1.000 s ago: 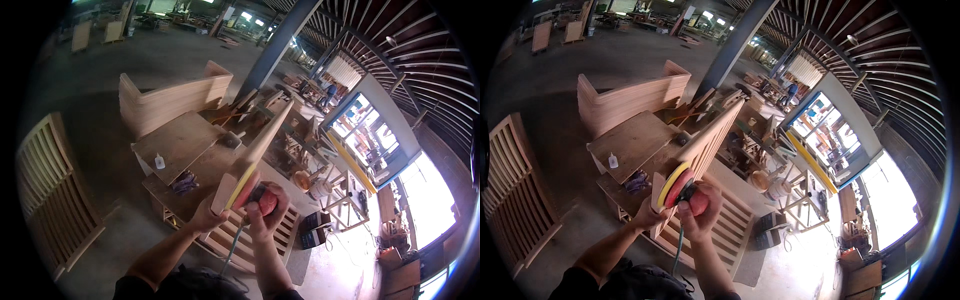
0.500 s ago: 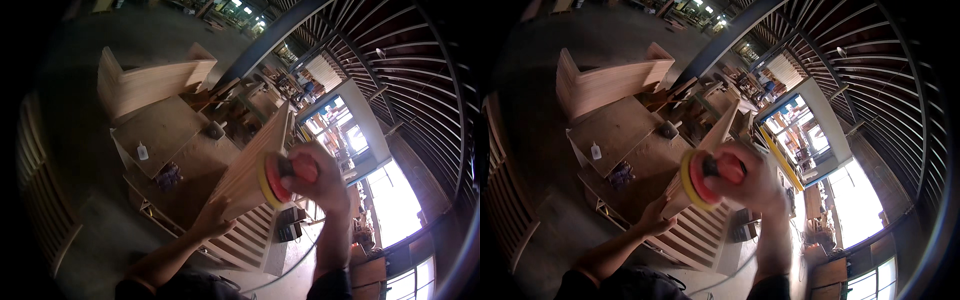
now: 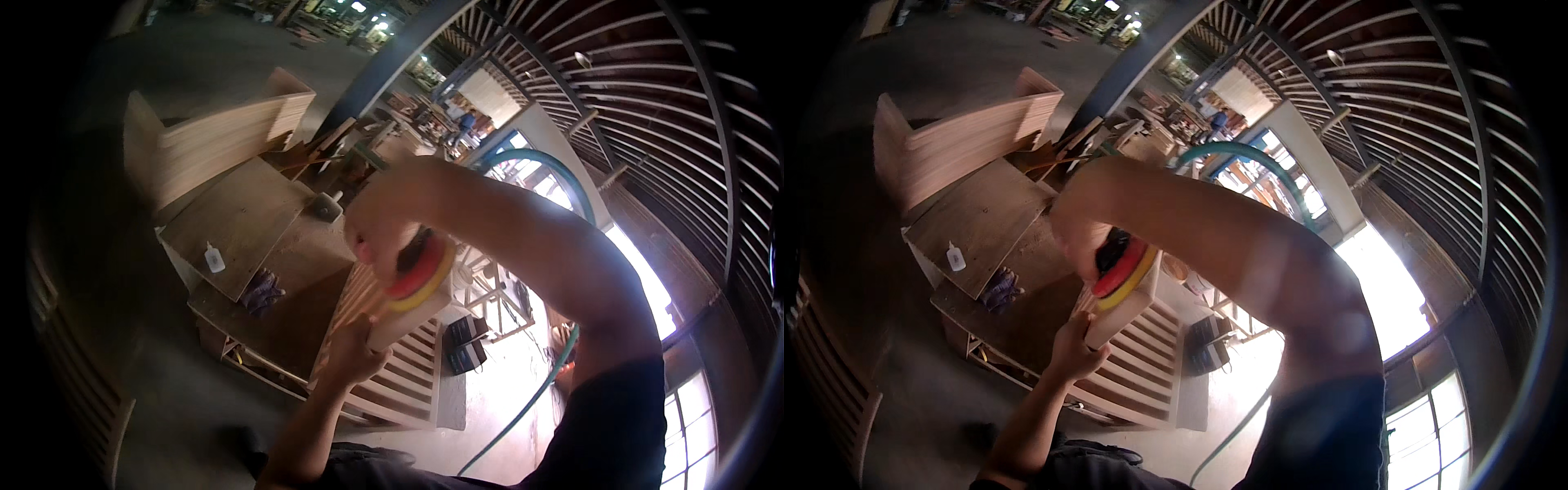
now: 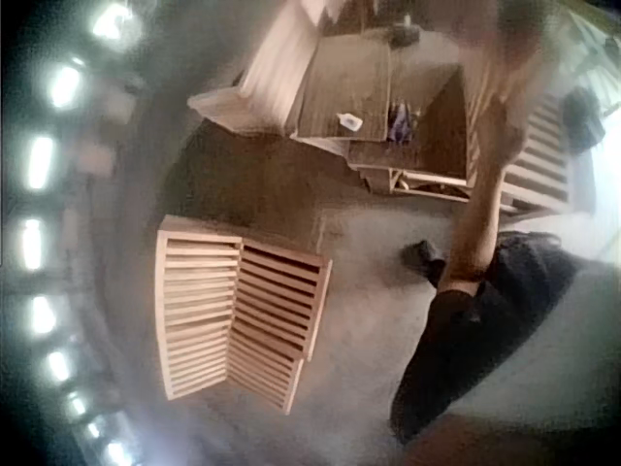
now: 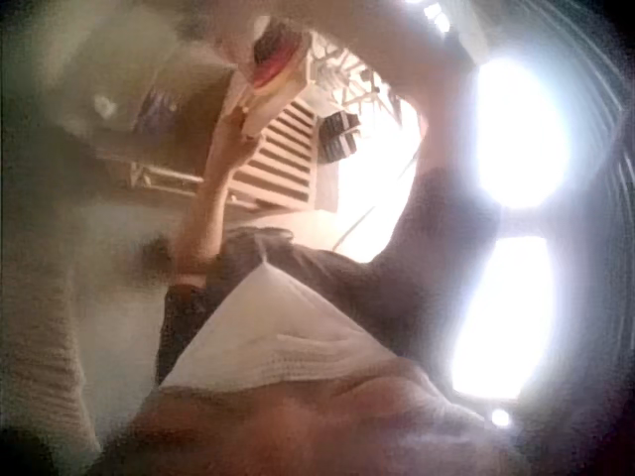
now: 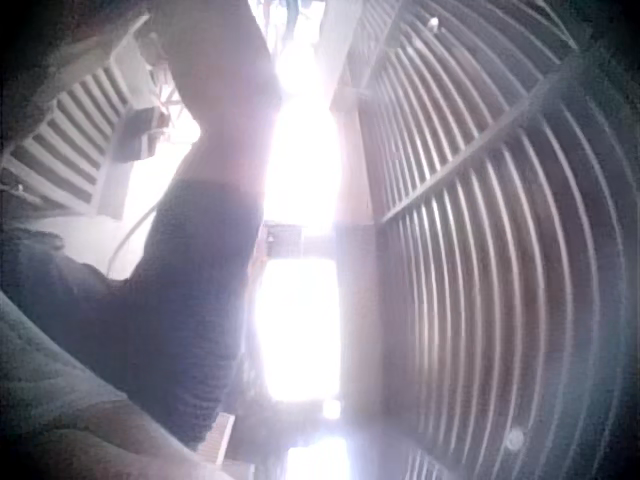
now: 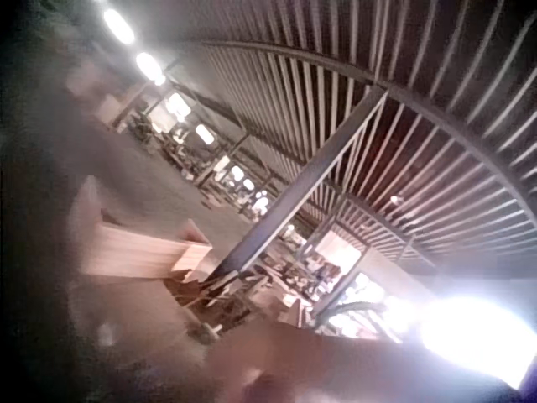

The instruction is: The person sands a wooden chair frame using a handheld orbital sander, focusing on edges and slats. They reposition the chair multiple times to access different sides and apply a liquid from a squeeze bottle to the wood before continuing to sand.

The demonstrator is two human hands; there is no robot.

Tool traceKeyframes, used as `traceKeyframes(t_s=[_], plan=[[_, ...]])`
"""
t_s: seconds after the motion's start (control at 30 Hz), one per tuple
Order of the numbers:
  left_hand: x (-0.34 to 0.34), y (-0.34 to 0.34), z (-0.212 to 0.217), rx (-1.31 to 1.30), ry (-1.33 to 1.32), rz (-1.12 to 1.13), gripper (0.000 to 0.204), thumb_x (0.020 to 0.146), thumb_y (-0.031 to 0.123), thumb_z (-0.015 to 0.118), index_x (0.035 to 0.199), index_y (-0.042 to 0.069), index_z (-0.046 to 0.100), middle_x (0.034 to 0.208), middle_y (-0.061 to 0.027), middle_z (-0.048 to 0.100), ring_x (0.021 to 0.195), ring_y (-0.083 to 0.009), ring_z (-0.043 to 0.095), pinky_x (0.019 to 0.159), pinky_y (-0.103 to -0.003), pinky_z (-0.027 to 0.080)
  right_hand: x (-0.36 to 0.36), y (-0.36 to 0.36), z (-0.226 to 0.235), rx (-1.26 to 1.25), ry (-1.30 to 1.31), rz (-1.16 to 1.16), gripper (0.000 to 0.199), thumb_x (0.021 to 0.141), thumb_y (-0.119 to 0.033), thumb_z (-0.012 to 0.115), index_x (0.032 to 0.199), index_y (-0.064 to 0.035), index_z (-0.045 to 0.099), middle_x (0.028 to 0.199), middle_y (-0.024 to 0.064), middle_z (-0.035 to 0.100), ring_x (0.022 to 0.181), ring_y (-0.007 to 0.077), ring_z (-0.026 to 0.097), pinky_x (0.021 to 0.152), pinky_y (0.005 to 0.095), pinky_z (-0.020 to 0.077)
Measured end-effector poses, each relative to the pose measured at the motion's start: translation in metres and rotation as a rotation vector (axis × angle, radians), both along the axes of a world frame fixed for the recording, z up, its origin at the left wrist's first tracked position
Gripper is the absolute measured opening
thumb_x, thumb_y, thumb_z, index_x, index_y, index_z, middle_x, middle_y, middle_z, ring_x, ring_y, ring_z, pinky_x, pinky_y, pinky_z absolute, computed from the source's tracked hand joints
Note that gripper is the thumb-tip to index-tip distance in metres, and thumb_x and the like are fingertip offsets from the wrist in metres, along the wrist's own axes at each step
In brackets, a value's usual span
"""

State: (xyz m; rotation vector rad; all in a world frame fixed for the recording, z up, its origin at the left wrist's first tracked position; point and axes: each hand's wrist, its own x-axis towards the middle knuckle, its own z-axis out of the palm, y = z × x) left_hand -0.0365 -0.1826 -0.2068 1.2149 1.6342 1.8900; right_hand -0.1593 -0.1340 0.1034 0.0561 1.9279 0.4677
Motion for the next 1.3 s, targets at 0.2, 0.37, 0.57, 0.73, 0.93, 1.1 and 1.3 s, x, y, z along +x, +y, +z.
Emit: traceKeyframes(t_s=[0.2, 0.37, 0.57, 0.73, 0.93, 1.1, 1.3], plan=[[0.001, 0.009, -0.010, 0.033, -0.029, 0.012, 0.024, 0.078, 0.013, 0.074, 0.098, 0.006, 0.063, 0.086, -0.0204, 0.071, 0.087, -0.0425, 0.072, 0.075, -0.050, 0.057, -0.003, -0.009, -0.019, 0.128, -0.028, 0.057, 0.047, 0.069, -0.045, 0.086, 0.101, -0.0109, 0.079, 0.096, 0.0095, 0.076, 0.097, 0.0260, 0.072, 0.084, 0.0425, 0.0547], [0.005, 0.011, -0.012, 0.126, 0.004, 0.074, 0.018, 0.079, 0.002, 0.068, 0.096, 0.003, 0.062, 0.082, -0.0164, 0.066, 0.075, -0.0355, 0.069, 0.071, -0.042, 0.055, 0.045, -0.012, 0.031, -0.036, 0.387, -0.045, 0.057, 0.072, -0.046, 0.085, 0.116, -0.0111, 0.074, 0.108, 0.0105, 0.075, 0.101, 0.0285, 0.072, 0.089, 0.0436, 0.0558], [0.004, 0.010, -0.012, 0.144, 0.049, 0.067, 0.018, 0.080, 0.003, 0.065, 0.098, 0.003, 0.062, 0.081, -0.0167, 0.065, 0.075, -0.0362, 0.067, 0.069, -0.044, 0.054, 0.159, 0.015, 0.051, -0.327, 1.182, -0.148, 0.059, 0.078, -0.042, 0.087, 0.121, -0.0079, 0.066, 0.113, 0.0103, 0.072, 0.101, 0.0288, 0.072, 0.090, 0.0417, 0.0563], [0.004, 0.008, -0.013, 0.145, 0.046, 0.047, 0.015, 0.082, 0.001, 0.064, 0.097, 0.003, 0.062, 0.079, -0.0124, 0.063, 0.070, -0.0272, 0.066, 0.068, -0.038, 0.054, 0.230, 0.038, -0.020, -0.632, 1.772, -0.154, 0.057, 0.081, -0.033, 0.093, 0.120, -0.0060, 0.061, 0.110, 0.0104, 0.069, 0.100, 0.0244, 0.070, 0.091, 0.0405, 0.0548], [0.005, 0.004, -0.013, 0.109, 0.006, -0.029, 0.022, 0.082, 0.006, 0.067, 0.104, 0.004, 0.064, 0.088, -0.0146, 0.067, 0.082, -0.0298, 0.068, 0.075, -0.040, 0.056, 0.255, 0.030, -0.138, -1.061, 2.296, -0.316, 0.069, 0.085, -0.032, 0.092, 0.129, -0.0017, 0.049, 0.124, 0.0141, 0.059, 0.114, 0.0219, 0.059, 0.102, 0.0396, 0.0470], [-0.002, 0.003, -0.008, -0.010, 0.101, -0.018, 0.035, 0.080, 0.011, 0.071, 0.114, 0.006, 0.064, 0.097, -0.0219, 0.072, 0.098, -0.0451, 0.071, 0.084, -0.050, 0.059, 0.247, 0.034, -0.171, -1.130, 2.409, -0.311, 0.070, 0.085, -0.026, 0.092, 0.131, -0.0005, 0.046, 0.124, 0.0143, 0.058, 0.113, 0.0212, 0.058, 0.102, 0.0372, 0.0468], [0.006, 0.008, -0.010, 0.145, 0.106, 0.080, 0.011, 0.082, 0.007, 0.063, 0.093, 0.005, 0.064, 0.084, -0.0169, 0.064, 0.078, -0.0420, 0.065, 0.070, -0.048, 0.053, 0.247, 0.055, -0.076, -0.761, 2.071, -0.418, 0.057, 0.081, -0.023, 0.094, 0.122, -0.0023, 0.060, 0.108, 0.0109, 0.070, 0.099, 0.0198, 0.069, 0.088, 0.0374, 0.0556]])
